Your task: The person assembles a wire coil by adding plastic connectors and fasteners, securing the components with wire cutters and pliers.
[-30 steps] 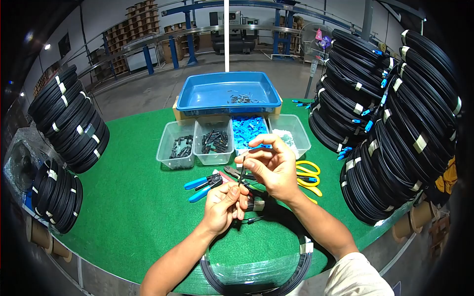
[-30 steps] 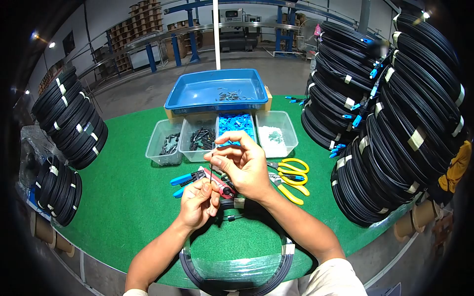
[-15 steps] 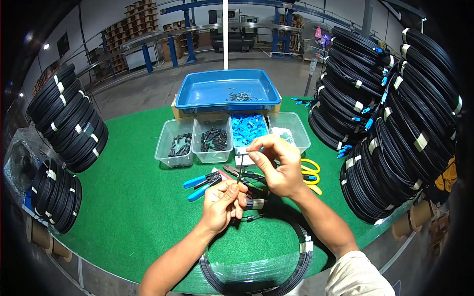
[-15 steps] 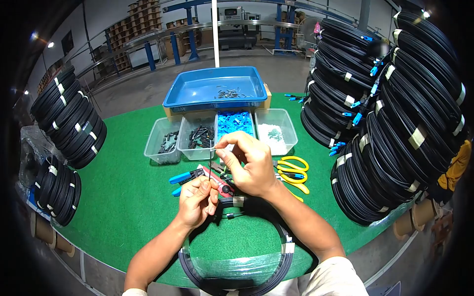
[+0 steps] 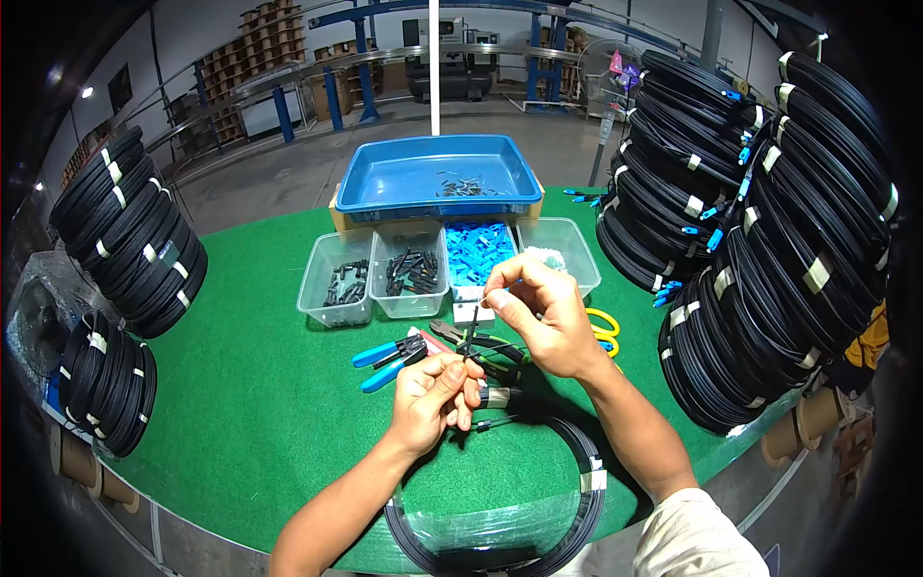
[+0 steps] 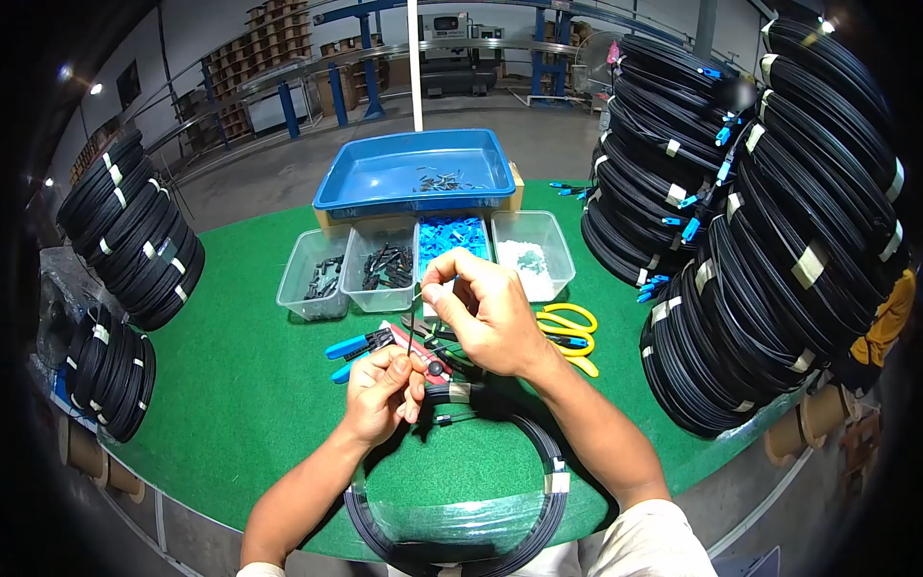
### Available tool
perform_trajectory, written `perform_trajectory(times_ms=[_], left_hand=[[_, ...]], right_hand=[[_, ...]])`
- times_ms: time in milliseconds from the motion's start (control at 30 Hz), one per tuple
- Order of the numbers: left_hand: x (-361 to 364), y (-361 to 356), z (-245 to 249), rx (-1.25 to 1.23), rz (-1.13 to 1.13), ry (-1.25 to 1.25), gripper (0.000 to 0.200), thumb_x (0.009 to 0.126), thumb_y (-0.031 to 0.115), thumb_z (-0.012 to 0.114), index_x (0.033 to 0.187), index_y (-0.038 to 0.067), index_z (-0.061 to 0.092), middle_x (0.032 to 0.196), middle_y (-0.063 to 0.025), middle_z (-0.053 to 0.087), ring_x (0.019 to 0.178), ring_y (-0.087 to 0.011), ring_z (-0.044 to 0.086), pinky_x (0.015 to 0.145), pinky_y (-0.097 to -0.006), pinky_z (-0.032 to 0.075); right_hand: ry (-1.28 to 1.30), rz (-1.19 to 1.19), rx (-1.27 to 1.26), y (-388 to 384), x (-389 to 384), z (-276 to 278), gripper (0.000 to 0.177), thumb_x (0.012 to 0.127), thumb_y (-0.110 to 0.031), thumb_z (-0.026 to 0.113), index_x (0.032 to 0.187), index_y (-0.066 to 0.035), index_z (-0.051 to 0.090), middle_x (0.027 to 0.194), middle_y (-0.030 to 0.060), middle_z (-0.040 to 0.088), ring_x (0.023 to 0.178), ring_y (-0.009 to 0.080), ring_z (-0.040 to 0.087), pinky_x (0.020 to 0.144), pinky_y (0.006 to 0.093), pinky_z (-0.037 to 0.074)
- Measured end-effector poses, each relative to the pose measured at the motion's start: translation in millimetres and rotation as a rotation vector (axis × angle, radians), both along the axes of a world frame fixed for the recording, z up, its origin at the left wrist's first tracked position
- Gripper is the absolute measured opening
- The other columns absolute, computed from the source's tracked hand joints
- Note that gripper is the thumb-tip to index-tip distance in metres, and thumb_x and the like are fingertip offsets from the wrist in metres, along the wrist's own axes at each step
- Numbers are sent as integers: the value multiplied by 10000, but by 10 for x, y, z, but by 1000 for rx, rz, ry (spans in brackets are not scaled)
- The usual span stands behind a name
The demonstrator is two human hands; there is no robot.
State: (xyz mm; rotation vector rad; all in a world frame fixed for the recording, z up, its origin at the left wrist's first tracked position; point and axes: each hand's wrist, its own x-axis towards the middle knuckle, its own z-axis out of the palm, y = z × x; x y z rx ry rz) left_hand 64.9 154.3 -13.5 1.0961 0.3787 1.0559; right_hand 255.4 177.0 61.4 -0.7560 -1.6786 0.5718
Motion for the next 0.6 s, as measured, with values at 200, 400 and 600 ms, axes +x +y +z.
perform_trajectory(times_ms=[200,400,600], left_hand=[[-4,8,-18,-16,23,-14,318,1021,277,533,1025,-27,627,743,-72,637,480,-94,570,405,-171,369],[5,-8,-9,27,29,36,305,1018,266,542,1026,-26,632,730,-74,639,475,-90,568,405,-170,370],[5,-5,-8,12,61,7,297,1019,250,541,1030,-32,634,729,-74,639,473,-90,568,407,-170,375]], right_hand=[[-290,-9,-37,-136,16,158,45,918,-52,623,913,-7,613,769,-26,569,619,7,449,537,195,337],[-47,-30,-43,-34,-1,16,51,917,-50,614,921,0,614,735,-17,569,610,29,474,548,214,380],[-175,74,-89,-55,32,50,80,908,-97,629,901,-19,613,642,-36,533,535,16,418,481,230,324]])
